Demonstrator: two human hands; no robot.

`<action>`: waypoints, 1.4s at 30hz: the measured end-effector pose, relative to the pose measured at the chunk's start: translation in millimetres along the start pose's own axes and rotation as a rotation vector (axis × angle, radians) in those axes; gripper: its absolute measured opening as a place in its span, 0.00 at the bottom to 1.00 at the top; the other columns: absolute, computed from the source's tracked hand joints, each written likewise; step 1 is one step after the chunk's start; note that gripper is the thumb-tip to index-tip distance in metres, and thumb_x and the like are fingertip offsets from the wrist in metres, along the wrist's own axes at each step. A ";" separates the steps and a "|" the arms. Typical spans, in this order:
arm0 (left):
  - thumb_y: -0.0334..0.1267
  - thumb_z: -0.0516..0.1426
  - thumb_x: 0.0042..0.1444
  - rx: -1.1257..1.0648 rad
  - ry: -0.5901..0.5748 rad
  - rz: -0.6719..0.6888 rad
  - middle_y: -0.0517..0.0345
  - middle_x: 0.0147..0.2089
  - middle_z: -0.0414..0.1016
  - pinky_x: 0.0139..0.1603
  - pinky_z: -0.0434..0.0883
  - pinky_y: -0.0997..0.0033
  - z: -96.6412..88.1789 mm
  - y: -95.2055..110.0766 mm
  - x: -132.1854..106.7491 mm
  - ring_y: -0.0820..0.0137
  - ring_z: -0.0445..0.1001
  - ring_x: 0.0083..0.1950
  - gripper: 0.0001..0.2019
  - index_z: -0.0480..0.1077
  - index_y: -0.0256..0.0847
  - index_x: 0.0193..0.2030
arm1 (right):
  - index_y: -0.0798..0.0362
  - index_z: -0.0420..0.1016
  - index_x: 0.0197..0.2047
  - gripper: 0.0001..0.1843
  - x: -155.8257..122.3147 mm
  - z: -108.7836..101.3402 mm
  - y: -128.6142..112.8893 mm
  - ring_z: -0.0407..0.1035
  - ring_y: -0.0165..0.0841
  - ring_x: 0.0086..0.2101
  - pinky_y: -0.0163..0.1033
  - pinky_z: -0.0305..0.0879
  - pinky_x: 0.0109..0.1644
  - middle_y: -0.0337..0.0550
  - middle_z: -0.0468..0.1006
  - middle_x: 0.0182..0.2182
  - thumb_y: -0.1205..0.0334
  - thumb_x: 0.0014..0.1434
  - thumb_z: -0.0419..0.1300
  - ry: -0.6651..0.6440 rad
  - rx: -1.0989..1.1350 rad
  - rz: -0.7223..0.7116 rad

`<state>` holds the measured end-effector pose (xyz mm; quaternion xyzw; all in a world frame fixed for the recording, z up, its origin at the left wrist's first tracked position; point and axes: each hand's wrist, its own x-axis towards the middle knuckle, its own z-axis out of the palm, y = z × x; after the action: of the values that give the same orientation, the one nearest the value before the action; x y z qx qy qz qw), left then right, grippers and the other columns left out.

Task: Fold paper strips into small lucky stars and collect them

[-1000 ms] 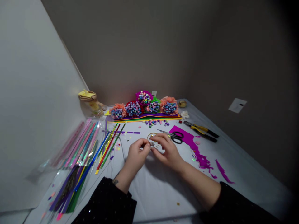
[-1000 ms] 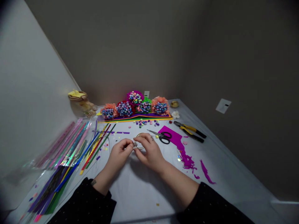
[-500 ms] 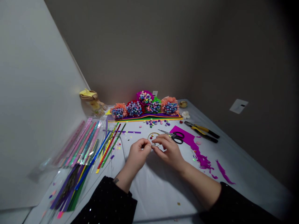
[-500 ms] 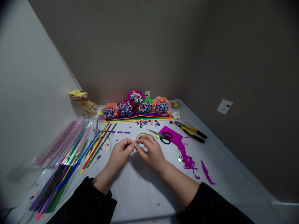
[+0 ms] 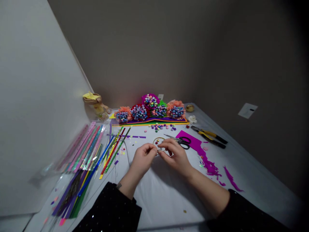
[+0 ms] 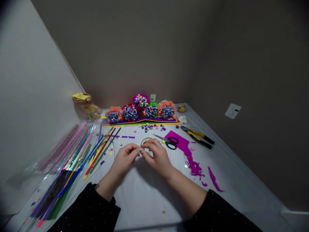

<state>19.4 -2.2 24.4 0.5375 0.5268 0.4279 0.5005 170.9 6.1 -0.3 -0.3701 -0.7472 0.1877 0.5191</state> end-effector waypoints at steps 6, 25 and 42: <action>0.40 0.53 0.51 0.085 0.003 0.102 0.63 0.24 0.64 0.31 0.61 0.74 -1.1 -7.1 1.3 0.73 0.62 0.27 0.08 0.66 0.38 0.26 | 0.51 0.74 0.40 0.07 -1.0 0.7 0.4 0.69 0.36 0.37 0.38 0.68 0.35 0.46 0.73 0.36 0.66 0.57 0.58 -0.003 -0.008 -0.002; 0.38 0.54 0.53 0.143 -0.001 0.135 0.59 0.27 0.70 0.34 0.64 0.72 0.0 -7.8 1.9 0.71 0.67 0.31 0.08 0.69 0.37 0.28 | 0.53 0.72 0.40 0.08 2.0 -3.3 -4.3 0.66 0.32 0.32 0.35 0.64 0.30 0.45 0.72 0.36 0.67 0.56 0.57 -0.047 0.046 0.036; 0.39 0.51 0.57 0.284 0.021 0.212 0.56 0.30 0.71 0.35 0.65 0.72 4.4 -11.3 -1.8 0.68 0.69 0.34 0.10 0.68 0.38 0.29 | 0.54 0.66 0.24 0.08 7.9 -2.3 5.2 0.62 0.30 0.26 0.34 0.59 0.30 0.38 0.69 0.23 0.59 0.50 0.55 -0.167 0.238 0.472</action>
<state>22.0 -5.0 12.7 0.6509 0.5275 0.4050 0.3661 173.3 15.2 2.2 -0.4536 -0.6531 0.4198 0.4376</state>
